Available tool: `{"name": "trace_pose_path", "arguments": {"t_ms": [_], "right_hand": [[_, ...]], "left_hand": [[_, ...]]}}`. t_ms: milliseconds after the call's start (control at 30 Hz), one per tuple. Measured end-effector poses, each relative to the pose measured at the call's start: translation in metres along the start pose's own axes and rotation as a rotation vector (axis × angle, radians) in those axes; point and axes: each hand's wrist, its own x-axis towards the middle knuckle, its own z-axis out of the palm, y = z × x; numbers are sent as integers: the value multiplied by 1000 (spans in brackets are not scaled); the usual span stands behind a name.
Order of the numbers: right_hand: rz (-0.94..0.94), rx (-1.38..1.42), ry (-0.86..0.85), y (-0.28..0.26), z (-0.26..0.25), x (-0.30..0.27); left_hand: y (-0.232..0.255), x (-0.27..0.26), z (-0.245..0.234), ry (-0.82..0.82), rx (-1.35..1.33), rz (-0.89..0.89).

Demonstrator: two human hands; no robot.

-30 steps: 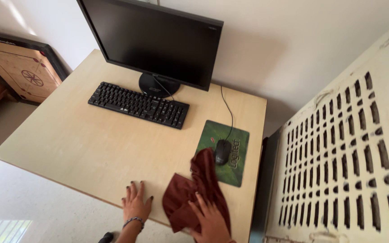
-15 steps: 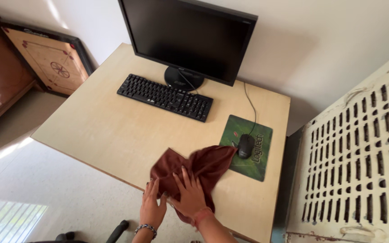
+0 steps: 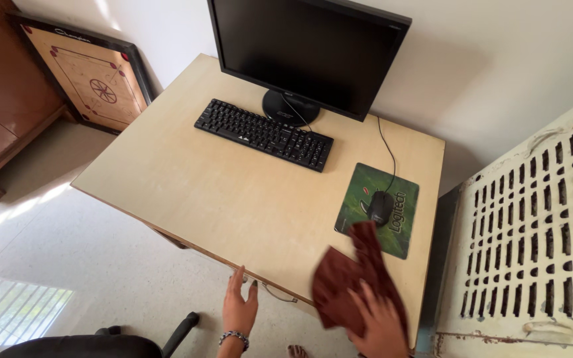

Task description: The person wipes a computer keyboard, monitor, and desk surface with a cloth, then cleans the seat and armrests of an office chair. The person also moves a metal cup to a nearby cabinet during the cleaning process.

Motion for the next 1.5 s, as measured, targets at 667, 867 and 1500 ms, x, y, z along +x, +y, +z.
{"name": "trace_pose_path", "arguments": {"t_ms": [667,867,1500], "right_hand": [[-35,252,-20,-186,7,117],[98,751,108,-244,33,152],[85,1455,-213,-391,40,67]], "left_hand": [[-46,-8,-108,231,-132,-185],[-64,-10,-167,341,-99,-241],[-115,-85,-278,680,-137,-271]]}}
